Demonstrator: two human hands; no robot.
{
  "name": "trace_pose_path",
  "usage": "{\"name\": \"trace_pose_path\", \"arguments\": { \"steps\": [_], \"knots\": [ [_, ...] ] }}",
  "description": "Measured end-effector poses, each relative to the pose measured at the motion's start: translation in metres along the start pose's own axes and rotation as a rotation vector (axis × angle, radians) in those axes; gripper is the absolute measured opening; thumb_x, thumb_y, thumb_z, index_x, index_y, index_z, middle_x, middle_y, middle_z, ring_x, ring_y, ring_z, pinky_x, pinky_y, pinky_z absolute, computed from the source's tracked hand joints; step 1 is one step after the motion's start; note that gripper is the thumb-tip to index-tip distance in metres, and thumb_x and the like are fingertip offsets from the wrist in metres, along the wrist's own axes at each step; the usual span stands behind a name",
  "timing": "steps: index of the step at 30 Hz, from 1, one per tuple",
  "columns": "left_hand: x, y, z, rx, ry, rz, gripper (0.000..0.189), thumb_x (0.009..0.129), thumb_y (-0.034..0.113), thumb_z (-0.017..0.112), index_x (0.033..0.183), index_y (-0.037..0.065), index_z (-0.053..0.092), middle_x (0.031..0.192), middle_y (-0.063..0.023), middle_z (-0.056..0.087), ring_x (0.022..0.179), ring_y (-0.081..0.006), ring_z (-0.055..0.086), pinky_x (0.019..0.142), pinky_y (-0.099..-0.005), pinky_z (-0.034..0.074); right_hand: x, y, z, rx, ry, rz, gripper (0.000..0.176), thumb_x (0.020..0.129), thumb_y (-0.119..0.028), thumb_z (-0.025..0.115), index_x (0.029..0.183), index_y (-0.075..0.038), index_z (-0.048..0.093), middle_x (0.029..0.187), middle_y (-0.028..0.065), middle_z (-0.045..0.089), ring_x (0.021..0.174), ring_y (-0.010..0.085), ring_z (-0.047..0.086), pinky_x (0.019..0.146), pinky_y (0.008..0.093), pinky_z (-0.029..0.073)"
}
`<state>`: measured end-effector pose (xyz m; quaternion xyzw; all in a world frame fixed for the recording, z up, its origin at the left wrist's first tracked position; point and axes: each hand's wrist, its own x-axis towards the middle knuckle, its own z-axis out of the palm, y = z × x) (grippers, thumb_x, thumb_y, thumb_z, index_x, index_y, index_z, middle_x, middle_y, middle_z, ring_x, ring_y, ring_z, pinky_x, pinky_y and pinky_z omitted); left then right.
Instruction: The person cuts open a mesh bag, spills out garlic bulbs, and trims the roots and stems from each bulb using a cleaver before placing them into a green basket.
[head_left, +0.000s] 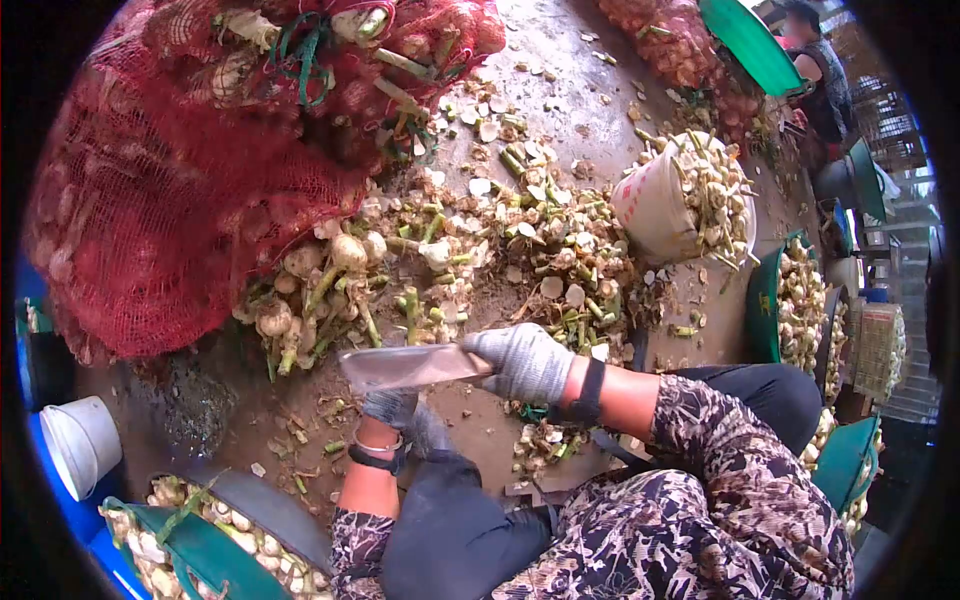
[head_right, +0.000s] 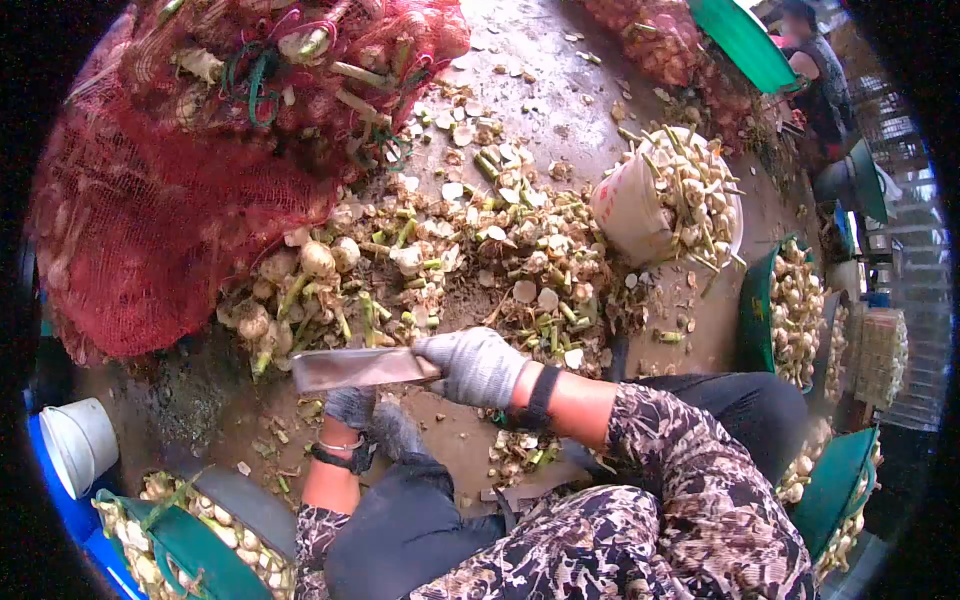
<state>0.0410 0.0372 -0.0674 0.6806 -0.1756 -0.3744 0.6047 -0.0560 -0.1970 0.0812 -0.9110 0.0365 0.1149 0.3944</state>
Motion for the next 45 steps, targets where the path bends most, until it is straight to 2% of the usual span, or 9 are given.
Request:
{"name": "trace_pose_path", "arguments": {
  "steps": [2,5,13,18,23,24,28,33,45],
  "knots": [
    [-0.011,0.041,0.0,0.638,-0.041,0.424,0.028,0.1,0.027,0.052,0.116,0.006,0.059,0.099,-0.0071,0.064,0.085,-0.0182,0.06,0.077,-0.0351,0.052,0.009,-0.005,-0.006,0.041,-0.084,-0.013,0.03,0.075,-0.017,0.068,0.104,-0.012,0.062,0.088,0.0149,0.067,0.084,0.0371,0.066,0.073,0.041,0.053],
    [-0.036,0.099,0.015,-0.111,0.097,-0.16,0.012,0.094,0.011,0.059,0.105,0.005,0.06,0.085,-0.0049,0.063,0.074,-0.0144,0.06,0.063,-0.0286,0.05,0.005,0.037,0.003,-0.034,-0.131,0.336,0.026,0.085,-0.033,0.064,0.103,-0.013,0.064,0.09,0.0165,0.068,0.086,0.0356,0.066,0.076,0.0414,0.052],
    [-0.044,0.126,0.025,0.416,-0.008,0.167,0.041,0.08,0.006,0.071,0.117,0.003,0.053,0.107,-0.011,0.058,0.1,-0.0212,0.058,0.087,-0.0343,0.048,0.019,-0.038,0.023,0.519,0.063,0.222,0.048,0.082,-0.042,0.077,0.11,-0.005,0.064,0.089,0.0052,0.068,0.082,0.0144,0.061,0.079,0.0313,0.051],
    [-0.047,0.125,0.011,-0.204,0.009,0.141,0.071,0.085,0.039,0.073,0.138,0.006,0.041,0.118,-0.0082,0.06,0.103,-0.02,0.06,0.089,-0.0313,0.05,0.027,-0.045,0.015,0.988,-0.075,0.623,0.039,0.089,-0.052,0.063,0.085,-0.013,0.063,0.058,0.0015,0.052,0.042,0.013,0.047,0.039,0.0282,0.037],
    [-0.055,0.102,0.014,-0.536,-0.042,-0.018,0.059,0.091,0.022,0.067,0.141,0.003,0.041,0.131,-0.0089,0.054,0.111,-0.0169,0.057,0.09,-0.0262,0.049,0.03,-0.052,0.05,1.624,-0.099,0.758,0.038,0.089,-0.053,0.064,0.08,-0.016,0.059,0.051,-0.0067,0.04,0.042,0.009,0.038,0.041,0.0245,0.028],
    [-0.055,0.101,0.011,-0.532,-0.033,-0.032,0.06,0.091,0.022,0.067,0.142,0.003,0.04,0.131,-0.0091,0.054,0.11,-0.0162,0.057,0.09,-0.0264,0.049,0.026,-0.046,0.044,1.484,-0.286,0.814,0.029,0.093,-0.041,0.064,0.105,-0.015,0.069,0.077,-0.0029,0.065,0.05,0.0075,0.046,0.043,0.0258,0.035],
    [-0.055,0.117,0.002,-0.37,0.018,0.099,0.056,0.09,0.015,0.066,0.139,0.003,0.043,0.128,-0.0087,0.057,0.109,-0.0181,0.058,0.092,-0.0328,0.048,0.03,-0.009,0.071,0.475,0.224,0.205,0.042,0.09,-0.042,0.067,0.115,-0.009,0.062,0.078,0.0117,0.068,0.066,0.026,0.064,0.062,0.0389,0.05],
    [-0.054,0.064,-0.003,-0.219,0.146,0.017,0.047,0.087,0.015,0.068,0.13,0.004,0.051,0.118,-0.0035,0.06,0.105,-0.0156,0.056,0.093,-0.0313,0.047,0.005,-0.029,0.014,-0.081,0.052,0.028,0.022,0.078,-0.016,0.068,0.099,-0.012,0.061,0.081,0.0158,0.065,0.076,0.0382,0.066,0.065,0.0446,0.052],
    [-0.06,0.059,-0.002,-0.133,0.025,0.131,0.038,0.094,0.013,0.062,0.129,0.003,0.052,0.12,-0.0064,0.061,0.108,-0.0172,0.06,0.093,-0.0318,0.05,-0.001,-0.064,-0.024,-0.355,-0.251,-0.129,0.009,0.082,-0.013,0.058,0.09,-0.013,0.059,0.077,0.0123,0.063,0.072,0.0343,0.066,0.06,0.0449,0.05]
  ]
}}
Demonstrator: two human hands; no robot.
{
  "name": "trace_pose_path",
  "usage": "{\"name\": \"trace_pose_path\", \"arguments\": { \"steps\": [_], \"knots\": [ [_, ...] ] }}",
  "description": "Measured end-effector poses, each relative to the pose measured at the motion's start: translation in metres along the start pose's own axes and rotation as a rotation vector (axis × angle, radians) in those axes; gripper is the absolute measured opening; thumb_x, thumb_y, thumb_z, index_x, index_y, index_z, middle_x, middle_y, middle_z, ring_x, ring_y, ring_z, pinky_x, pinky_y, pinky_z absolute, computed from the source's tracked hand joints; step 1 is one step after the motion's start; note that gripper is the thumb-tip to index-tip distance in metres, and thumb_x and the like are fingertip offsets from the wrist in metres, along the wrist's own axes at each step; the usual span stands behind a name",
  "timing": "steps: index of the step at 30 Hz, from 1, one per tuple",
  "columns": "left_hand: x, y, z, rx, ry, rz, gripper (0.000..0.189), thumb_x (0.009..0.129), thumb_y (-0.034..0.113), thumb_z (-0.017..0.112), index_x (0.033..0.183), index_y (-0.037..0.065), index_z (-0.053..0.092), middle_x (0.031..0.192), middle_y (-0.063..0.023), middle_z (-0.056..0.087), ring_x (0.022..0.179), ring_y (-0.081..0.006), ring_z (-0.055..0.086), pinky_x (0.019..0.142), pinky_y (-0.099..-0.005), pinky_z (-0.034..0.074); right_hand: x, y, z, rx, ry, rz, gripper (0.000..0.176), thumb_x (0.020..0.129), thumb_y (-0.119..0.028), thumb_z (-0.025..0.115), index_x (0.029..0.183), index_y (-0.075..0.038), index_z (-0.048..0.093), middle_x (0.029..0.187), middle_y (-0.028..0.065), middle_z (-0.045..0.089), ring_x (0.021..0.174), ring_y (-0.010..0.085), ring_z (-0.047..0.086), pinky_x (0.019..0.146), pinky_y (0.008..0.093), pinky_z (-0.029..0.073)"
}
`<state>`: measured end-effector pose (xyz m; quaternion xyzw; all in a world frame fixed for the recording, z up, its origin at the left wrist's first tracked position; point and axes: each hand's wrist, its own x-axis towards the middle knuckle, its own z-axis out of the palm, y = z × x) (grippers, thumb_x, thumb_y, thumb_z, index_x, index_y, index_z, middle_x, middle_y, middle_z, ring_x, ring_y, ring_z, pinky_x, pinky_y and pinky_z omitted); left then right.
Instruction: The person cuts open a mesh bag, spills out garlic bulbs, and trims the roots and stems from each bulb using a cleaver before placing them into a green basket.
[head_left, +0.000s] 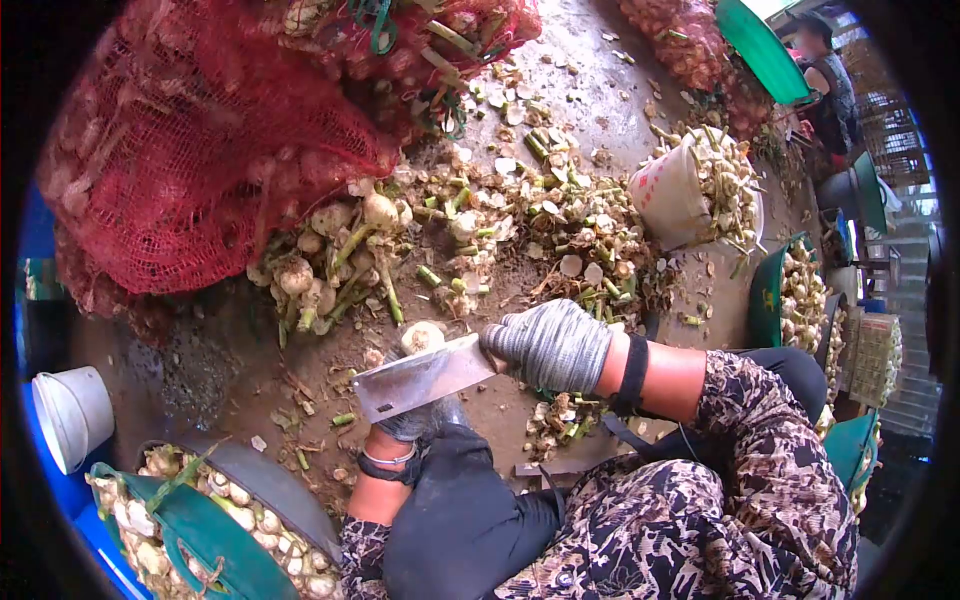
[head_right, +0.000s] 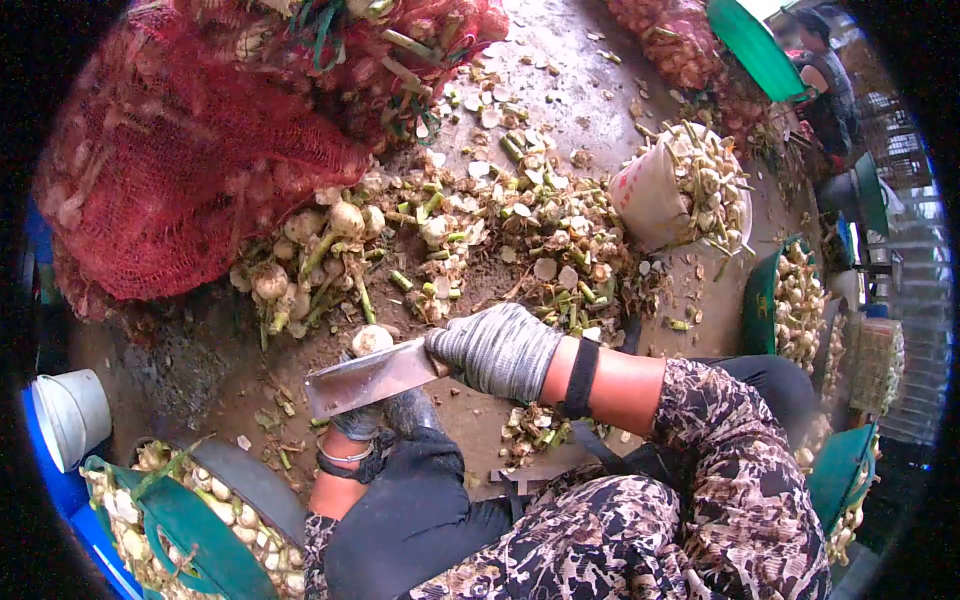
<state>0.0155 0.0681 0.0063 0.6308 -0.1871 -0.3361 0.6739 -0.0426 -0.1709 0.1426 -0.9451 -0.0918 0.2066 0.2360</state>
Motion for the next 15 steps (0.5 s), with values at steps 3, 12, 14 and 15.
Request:
{"name": "trace_pose_path", "arguments": {
  "steps": [3,12,14,15],
  "knots": [
    [0.001,-0.013,0.004,-0.232,0.029,0.001,0.039,0.091,0.007,0.065,0.128,0.003,0.052,0.119,-0.0073,0.061,0.106,-0.0165,0.06,0.093,-0.0316,0.051,-0.003,0.0,0.001,-0.001,0.003,-0.028,0.015,0.077,-0.014,0.061,0.091,-0.01,0.057,0.071,0.0138,0.06,0.07,0.0369,0.065,0.058,0.0463,0.05],
    [0.003,0.041,0.012,0.88,-0.046,0.53,0.028,0.086,0.0,0.066,0.114,0.004,0.063,0.1,-0.0057,0.067,0.094,-0.0181,0.065,0.081,-0.0328,0.055,-0.012,0.026,0.034,-0.015,0.058,-0.041,0.021,0.073,-0.011,0.062,0.094,-0.009,0.058,0.077,0.0137,0.061,0.074,0.0369,0.065,0.06,0.047,0.051],
    [0.005,0.06,0.013,0.985,-0.149,0.72,0.039,0.083,0.001,0.071,0.12,0.004,0.06,0.101,-0.0054,0.066,0.093,-0.0166,0.065,0.077,-0.0317,0.054,-0.011,0.038,0.035,-0.062,0.052,-0.05,0.019,0.079,-0.011,0.059,0.098,-0.01,0.058,0.079,0.0135,0.063,0.076,0.0371,0.066,0.061,0.046,0.052],
    [-0.02,0.06,0.021,0.282,0.102,0.058,0.048,0.081,0.005,0.072,0.126,0.005,0.056,0.104,-0.006,0.066,0.092,-0.0153,0.064,0.075,-0.0323,0.055,-0.008,0.064,0.044,-0.063,0.062,0.116,0.017,0.08,-0.012,0.059,0.098,-0.01,0.059,0.079,0.0143,0.063,0.075,0.0375,0.066,0.061,0.0456,0.051]
  ]
}}
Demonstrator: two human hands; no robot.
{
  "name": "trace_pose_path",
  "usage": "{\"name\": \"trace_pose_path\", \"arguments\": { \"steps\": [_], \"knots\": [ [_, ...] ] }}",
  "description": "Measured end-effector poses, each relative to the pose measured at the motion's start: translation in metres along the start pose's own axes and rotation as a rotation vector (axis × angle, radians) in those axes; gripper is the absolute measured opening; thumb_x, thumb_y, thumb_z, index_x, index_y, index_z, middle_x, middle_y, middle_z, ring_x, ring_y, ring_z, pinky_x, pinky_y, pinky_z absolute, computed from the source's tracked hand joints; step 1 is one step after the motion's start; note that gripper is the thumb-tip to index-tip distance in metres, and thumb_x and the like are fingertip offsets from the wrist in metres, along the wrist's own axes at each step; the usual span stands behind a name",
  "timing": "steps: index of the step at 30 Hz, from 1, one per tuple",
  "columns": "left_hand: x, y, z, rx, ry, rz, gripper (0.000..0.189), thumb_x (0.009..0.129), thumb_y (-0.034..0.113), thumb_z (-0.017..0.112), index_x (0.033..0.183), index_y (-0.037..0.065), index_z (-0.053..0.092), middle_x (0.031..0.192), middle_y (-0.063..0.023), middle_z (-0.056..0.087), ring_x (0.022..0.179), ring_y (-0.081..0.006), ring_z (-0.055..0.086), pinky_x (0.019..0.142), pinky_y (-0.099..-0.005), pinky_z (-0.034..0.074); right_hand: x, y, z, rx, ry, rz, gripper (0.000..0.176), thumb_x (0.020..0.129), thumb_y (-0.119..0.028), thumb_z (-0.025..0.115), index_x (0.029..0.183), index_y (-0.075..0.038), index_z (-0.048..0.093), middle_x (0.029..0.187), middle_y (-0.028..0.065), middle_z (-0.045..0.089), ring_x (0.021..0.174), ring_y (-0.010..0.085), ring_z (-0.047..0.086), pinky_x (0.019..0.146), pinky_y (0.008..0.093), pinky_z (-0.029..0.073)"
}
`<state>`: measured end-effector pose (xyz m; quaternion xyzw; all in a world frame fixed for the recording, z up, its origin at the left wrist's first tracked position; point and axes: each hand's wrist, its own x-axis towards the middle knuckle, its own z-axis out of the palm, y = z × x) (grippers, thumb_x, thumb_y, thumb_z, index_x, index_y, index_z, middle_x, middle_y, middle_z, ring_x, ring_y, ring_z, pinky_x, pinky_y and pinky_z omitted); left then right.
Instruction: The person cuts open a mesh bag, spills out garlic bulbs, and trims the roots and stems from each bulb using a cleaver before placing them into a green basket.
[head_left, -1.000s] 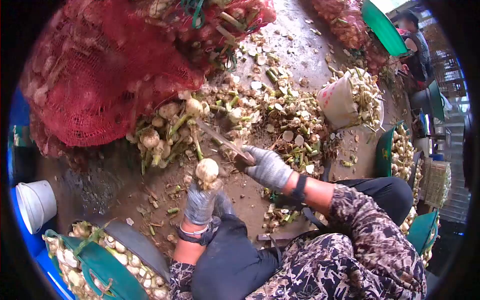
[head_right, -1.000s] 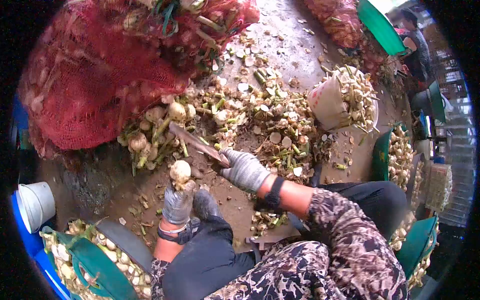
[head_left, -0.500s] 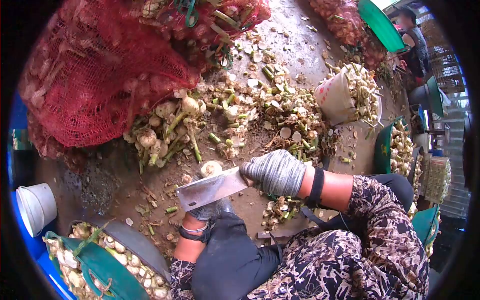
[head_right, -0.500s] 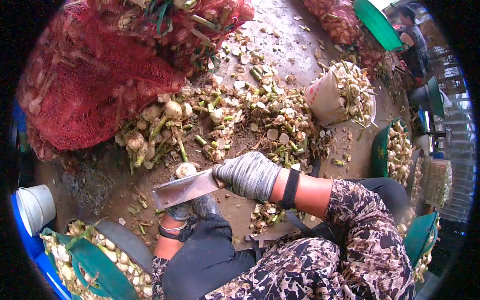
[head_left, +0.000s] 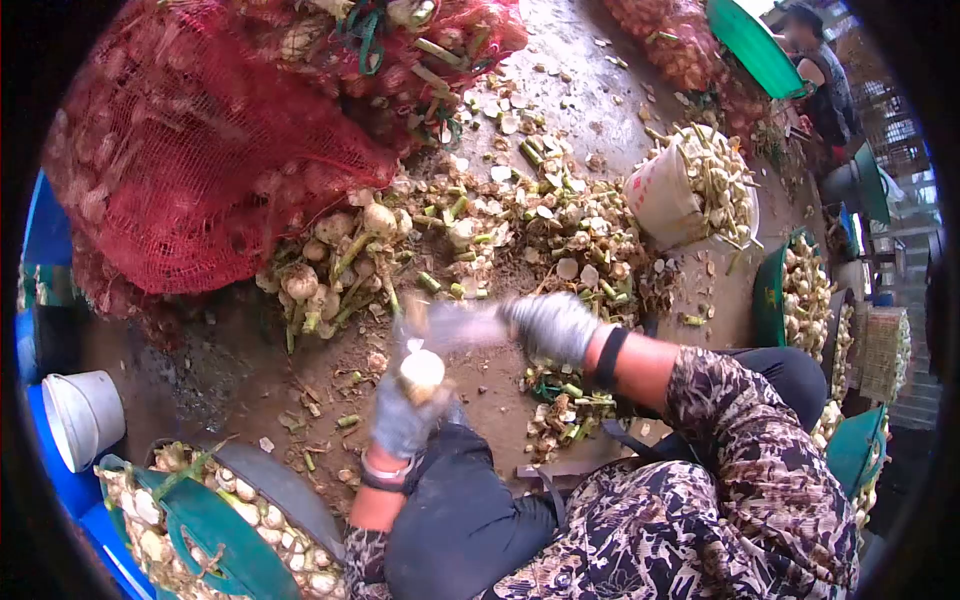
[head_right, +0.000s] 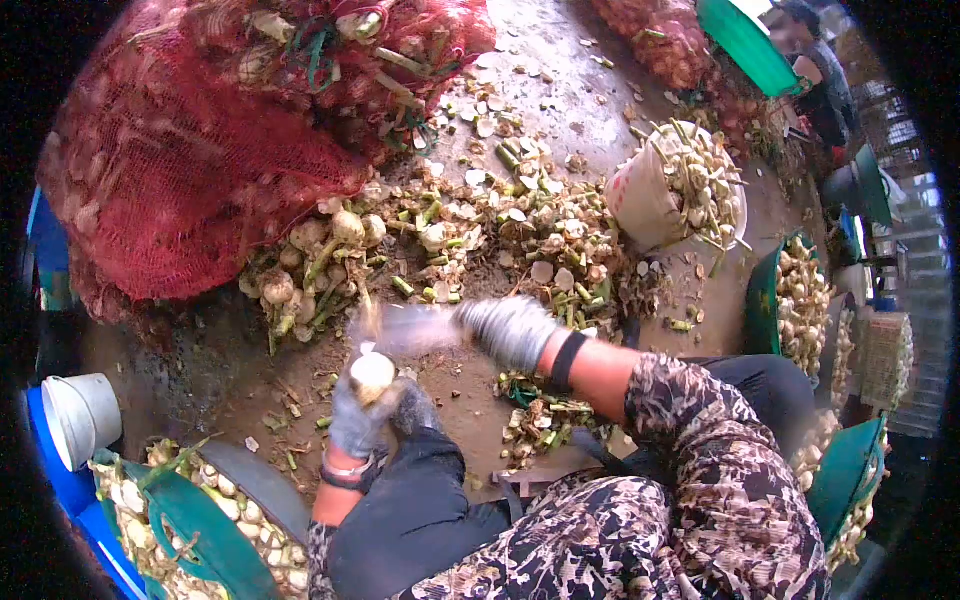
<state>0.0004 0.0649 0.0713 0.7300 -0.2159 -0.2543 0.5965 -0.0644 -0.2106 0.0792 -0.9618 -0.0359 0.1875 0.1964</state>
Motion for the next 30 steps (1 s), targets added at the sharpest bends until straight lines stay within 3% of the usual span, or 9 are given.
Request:
{"name": "trace_pose_path", "arguments": {
  "steps": [2,4,5,9,12,15,18,23,30],
  "knots": [
    [-0.006,0.042,-0.022,-0.264,0.245,-0.132,0.048,0.082,0.012,0.069,0.127,0.003,0.053,0.105,-0.0076,0.062,0.093,-0.0177,0.061,0.077,-0.0352,0.053,-0.005,0.074,0.079,0.553,0.167,0.216,0.014,0.083,-0.015,0.06,0.096,-0.01,0.059,0.078,0.016,0.065,0.074,0.0382,0.065,0.062,0.0455,0.051],
    [-0.017,0.093,-0.065,-0.46,0.555,0.275,0.049,0.084,0.019,0.066,0.127,0.001,0.05,0.106,-0.0091,0.059,0.095,-0.0202,0.058,0.079,-0.0382,0.051,-0.014,0.104,0.092,0.622,0.247,0.293,0.013,0.086,-0.019,0.061,0.096,-0.011,0.06,0.078,0.0181,0.065,0.074,0.0385,0.065,0.064,0.0456,0.051],
    [-0.024,0.121,-0.086,-0.707,0.583,0.519,0.051,0.084,0.023,0.064,0.127,0.0,0.049,0.107,-0.0099,0.057,0.096,-0.0214,0.057,0.08,-0.0397,0.05,-0.026,0.094,0.066,0.147,0.177,0.337,0.014,0.087,-0.021,0.06,0.097,-0.012,0.061,0.079,0.0192,0.066,0.075,0.0384,0.065,0.066,0.0455,0.051],
    [-0.023,0.172,-0.13,-1.141,0.203,1.07,0.057,0.086,0.034,0.059,0.127,-0.003,0.044,0.109,-0.0122,0.052,0.098,-0.025,0.052,0.083,-0.0442,0.047,-0.03,0.072,0.019,0.245,0.178,0.471,0.024,0.084,-0.025,0.065,0.101,-0.01,0.058,0.084,0.0197,0.066,0.082,0.0405,0.064,0.071,0.0472,0.049],
    [0.032,0.129,-0.077,-0.645,0.283,0.474,0.049,0.089,0.028,0.058,0.128,-0.002,0.049,0.113,-0.0138,0.057,0.1,-0.0262,0.057,0.09,-0.0419,0.047,-0.026,0.089,0.031,0.435,0.302,0.533,0.022,0.083,-0.018,0.06,0.103,-0.009,0.059,0.083,0.0216,0.065,0.083,0.0426,0.063,0.072,0.0481,0.049],
    [0.115,0.065,0.004,-0.118,-0.144,-0.168,0.038,0.091,0.01,0.057,0.128,0.003,0.057,0.122,-0.0135,0.062,0.113,-0.0234,0.06,0.099,-0.0349,0.047,-0.02,0.103,0.052,0.544,0.436,0.572,0.021,0.083,-0.022,0.062,0.098,-0.007,0.061,0.084,0.0219,0.065,0.084,0.0424,0.062,0.073,0.0458,0.05],
    [0.192,-0.035,0.06,0.579,-0.346,0.119,0.057,0.083,0.015,0.06,0.139,0.005,0.048,0.145,-0.0176,0.045,0.135,-0.0297,0.043,0.114,-0.033,0.033,-0.019,0.095,0.044,0.531,0.416,0.553,0.025,0.085,-0.028,0.064,0.097,-0.006,0.061,0.082,0.021,0.065,0.082,0.0426,0.061,0.073,0.0464,0.049],
    [0.244,-0.099,0.094,1.191,-0.561,-0.221,0.08,0.081,0.015,0.064,0.151,0.008,0.026,0.149,-0.0204,0.039,0.128,-0.0341,0.049,0.104,-0.0392,0.045,-0.022,0.101,0.053,0.568,0.372,0.485,0.03,0.079,-0.021,0.065,0.106,-0.009,0.06,0.087,0.0217,0.065,0.085,0.0412,0.063,0.075,0.0462,0.049],
    [0.181,-0.094,0.107,1.016,-0.855,0.027,0.05,0.078,0.039,0.074,0.117,0.009,0.064,0.115,-0.0166,0.066,0.104,-0.0323,0.064,0.09,-0.0414,0.053,-0.03,0.089,0.047,0.486,0.26,0.481,0.036,0.079,-0.023,0.067,0.112,-0.01,0.059,0.085,0.022,0.066,0.082,0.0412,0.065,0.073,0.0472,0.052]
  ]
}}
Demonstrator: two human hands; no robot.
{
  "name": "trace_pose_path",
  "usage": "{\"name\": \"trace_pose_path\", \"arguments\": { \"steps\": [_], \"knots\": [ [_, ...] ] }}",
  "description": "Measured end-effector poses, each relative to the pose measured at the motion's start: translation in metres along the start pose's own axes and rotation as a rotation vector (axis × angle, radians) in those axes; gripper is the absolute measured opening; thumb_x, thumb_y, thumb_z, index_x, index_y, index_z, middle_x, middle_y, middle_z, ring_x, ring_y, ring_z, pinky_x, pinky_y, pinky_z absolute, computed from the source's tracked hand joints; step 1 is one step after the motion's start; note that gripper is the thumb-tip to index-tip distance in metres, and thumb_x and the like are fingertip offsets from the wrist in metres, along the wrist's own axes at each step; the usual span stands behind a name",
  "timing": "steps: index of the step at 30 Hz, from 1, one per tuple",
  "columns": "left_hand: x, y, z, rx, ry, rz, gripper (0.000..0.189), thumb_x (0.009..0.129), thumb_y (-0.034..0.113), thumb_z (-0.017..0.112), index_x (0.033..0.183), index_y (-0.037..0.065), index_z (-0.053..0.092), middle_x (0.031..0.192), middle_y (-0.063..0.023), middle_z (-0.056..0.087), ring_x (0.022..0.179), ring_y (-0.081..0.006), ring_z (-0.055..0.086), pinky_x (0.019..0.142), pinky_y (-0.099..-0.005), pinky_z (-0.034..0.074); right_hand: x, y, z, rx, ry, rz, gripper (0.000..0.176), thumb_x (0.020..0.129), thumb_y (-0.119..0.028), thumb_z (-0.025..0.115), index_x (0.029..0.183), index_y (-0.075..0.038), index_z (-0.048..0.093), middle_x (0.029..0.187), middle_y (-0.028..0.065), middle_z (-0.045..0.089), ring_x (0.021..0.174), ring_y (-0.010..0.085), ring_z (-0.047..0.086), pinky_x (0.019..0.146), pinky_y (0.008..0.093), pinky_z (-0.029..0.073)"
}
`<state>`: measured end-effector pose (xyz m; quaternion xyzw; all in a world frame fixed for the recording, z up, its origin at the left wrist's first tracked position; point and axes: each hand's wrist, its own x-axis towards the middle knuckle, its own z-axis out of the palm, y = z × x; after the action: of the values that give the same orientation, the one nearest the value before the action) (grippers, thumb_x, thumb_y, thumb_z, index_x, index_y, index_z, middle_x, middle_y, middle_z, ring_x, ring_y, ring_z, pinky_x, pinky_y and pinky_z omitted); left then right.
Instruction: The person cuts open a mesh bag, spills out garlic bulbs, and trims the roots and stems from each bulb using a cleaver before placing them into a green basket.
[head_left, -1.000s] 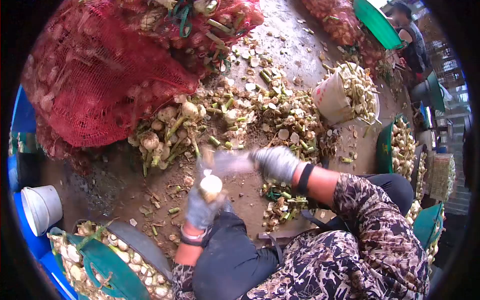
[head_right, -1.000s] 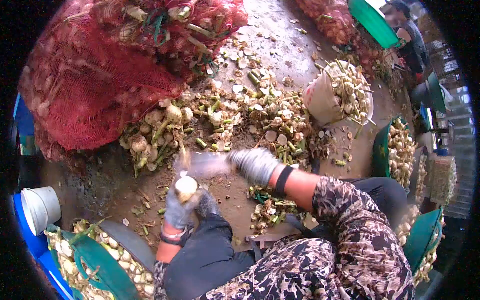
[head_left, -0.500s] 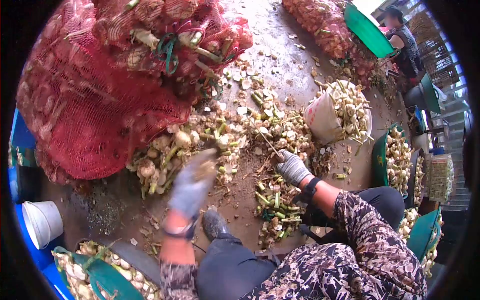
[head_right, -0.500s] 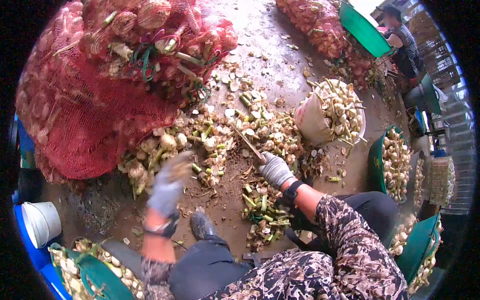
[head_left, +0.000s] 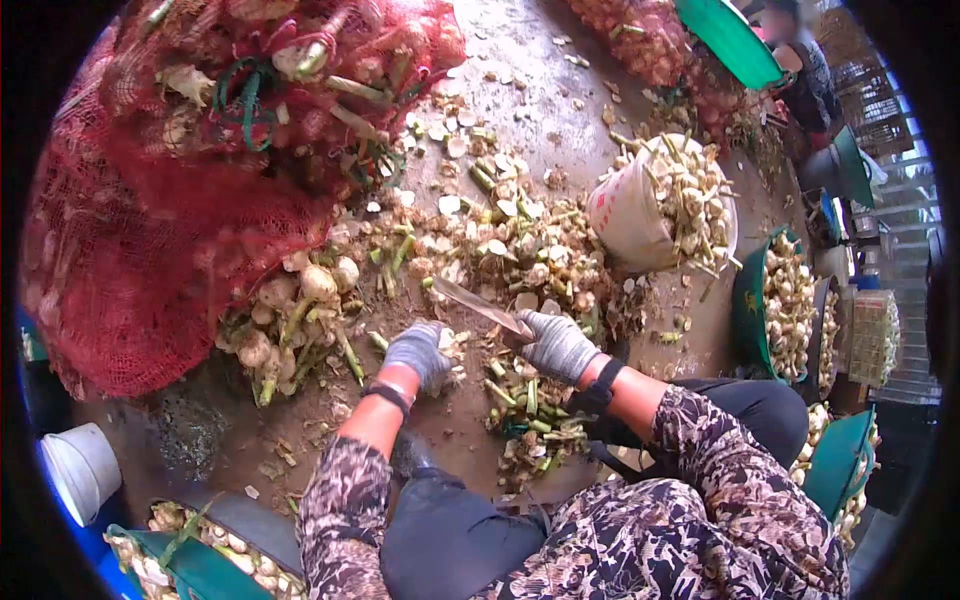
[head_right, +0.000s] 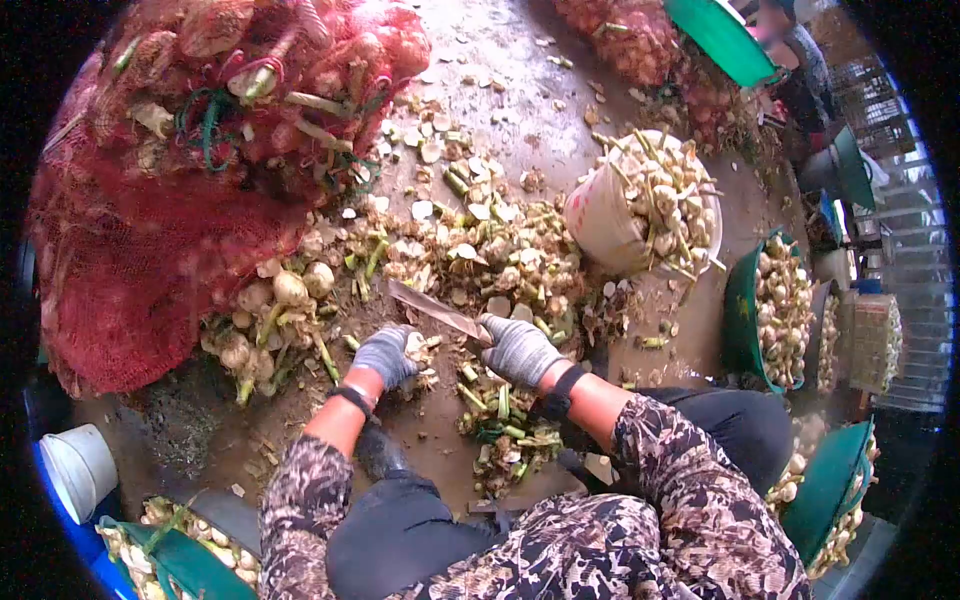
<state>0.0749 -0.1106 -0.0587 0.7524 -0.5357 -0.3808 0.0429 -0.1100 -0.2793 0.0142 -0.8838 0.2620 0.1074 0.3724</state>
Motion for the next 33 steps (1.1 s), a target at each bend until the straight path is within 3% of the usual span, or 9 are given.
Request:
{"name": "trace_pose_path", "arguments": {
  "steps": [3,9,10,15,22,27,30,32,33],
  "knots": [
    [-0.05,0.009,0.026,-0.813,0.323,-0.106,0.041,0.077,0.026,0.079,0.111,0.007,0.064,0.098,-0.013,0.071,0.09,-0.0259,0.068,0.083,-0.0356,0.055,-0.009,-0.028,-0.005,-0.018,-0.031,-0.056,0.032,0.08,-0.021,0.065,0.11,-0.011,0.059,0.085,0.0216,0.066,0.081,0.0406,0.065,0.072,0.0474,0.052],
    [-0.112,0.007,0.043,-1.784,0.483,0.047,0.057,0.081,0.013,0.077,0.128,0.007,0.046,0.117,-0.0057,0.06,0.104,-0.0159,0.06,0.09,-0.0313,0.051,-0.025,-0.083,0.0,-0.15,-0.181,-0.305,0.021,0.077,-0.013,0.065,0.097,-0.012,0.06,0.079,0.0169,0.064,0.076,0.0396,0.064,0.066,0.0463,0.05],
    [-0.118,0.004,0.048,-1.332,0.595,0.128,0.054,0.083,0.014,0.075,0.128,0.006,0.046,0.118,-0.0059,0.06,0.105,-0.0157,0.059,0.092,-0.0313,0.051,-0.03,-0.092,0.003,-0.104,-0.181,-0.37,0.023,0.074,-0.01,0.064,0.097,-0.012,0.059,0.078,0.0163,0.063,0.075,0.0391,0.064,0.065,0.0467,0.05],
    [-0.165,0.012,0.038,-1.644,0.545,0.243,0.043,0.097,0.019,0.055,0.135,0.004,0.043,0.127,-0.0106,0.053,0.115,-0.0217,0.054,0.102,-0.037,0.046,-0.039,-0.136,0.009,-0.313,-0.314,-0.39,0.025,0.073,-0.015,0.067,0.097,-0.013,0.061,0.078,0.0144,0.064,0.078,0.0368,0.066,0.064,0.0445,0.052],
    [-0.184,-0.007,0.067,-1.417,0.519,0.172,0.045,0.098,0.02,0.053,0.138,0.003,0.042,0.136,-0.0126,0.05,0.122,-0.024,0.051,0.104,-0.0389,0.044,-0.047,-0.151,0.024,-0.325,-0.305,-0.415,0.022,0.075,-0.015,0.064,0.097,-0.012,0.061,0.078,0.0151,0.064,0.075,0.0379,0.066,0.061,0.0464,0.051],
    [-0.193,0.005,0.053,-0.691,0.764,0.154,0.04,0.092,0.018,0.062,0.127,0.005,0.05,0.117,-0.0096,0.06,0.103,-0.0214,0.06,0.085,-0.0381,0.052,-0.032,-0.132,0.047,-0.415,-0.329,-0.415,0.017,0.079,-0.016,0.064,0.094,-0.009,0.06,0.078,0.0159,0.064,0.074,0.0377,0.066,0.061,0.0456,0.051],
    [-0.202,0.021,0.033,-0.673,0.855,0.111,0.034,0.085,0.015,0.069,0.115,0.006,0.054,0.098,-0.0068,0.062,0.088,-0.02,0.063,0.074,-0.0381,0.055,-0.006,-0.073,0.046,-0.308,-0.127,-0.166,0.02,0.087,-0.022,0.06,0.102,-0.009,0.061,0.08,0.0169,0.067,0.074,0.0352,0.067,0.065,0.0438,0.053],
    [-0.204,0.015,0.022,-0.195,0.91,0.109,0.033,0.08,0.015,0.074,0.107,0.008,0.057,0.093,-0.0069,0.061,0.084,-0.0199,0.062,0.072,-0.0383,0.054,0.004,-0.04,0.039,-0.37,-0.014,-0.135,0.022,0.09,-0.027,0.06,0.1,-0.008,0.062,0.081,0.0166,0.067,0.075,0.0333,0.067,0.066,0.043,0.053],
    [-0.203,0.021,0.024,-0.47,0.927,0.06,0.037,0.079,0.015,0.075,0.11,0.008,0.056,0.094,-0.0071,0.061,0.086,-0.0201,0.062,0.073,-0.0383,0.054,0.002,-0.031,0.044,-0.345,0.041,-0.182,0.023,0.091,-0.029,0.06,0.099,-0.007,0.062,0.081,0.0165,0.067,0.075,0.0329,0.068,0.066,0.0431,0.052]
  ]
}}
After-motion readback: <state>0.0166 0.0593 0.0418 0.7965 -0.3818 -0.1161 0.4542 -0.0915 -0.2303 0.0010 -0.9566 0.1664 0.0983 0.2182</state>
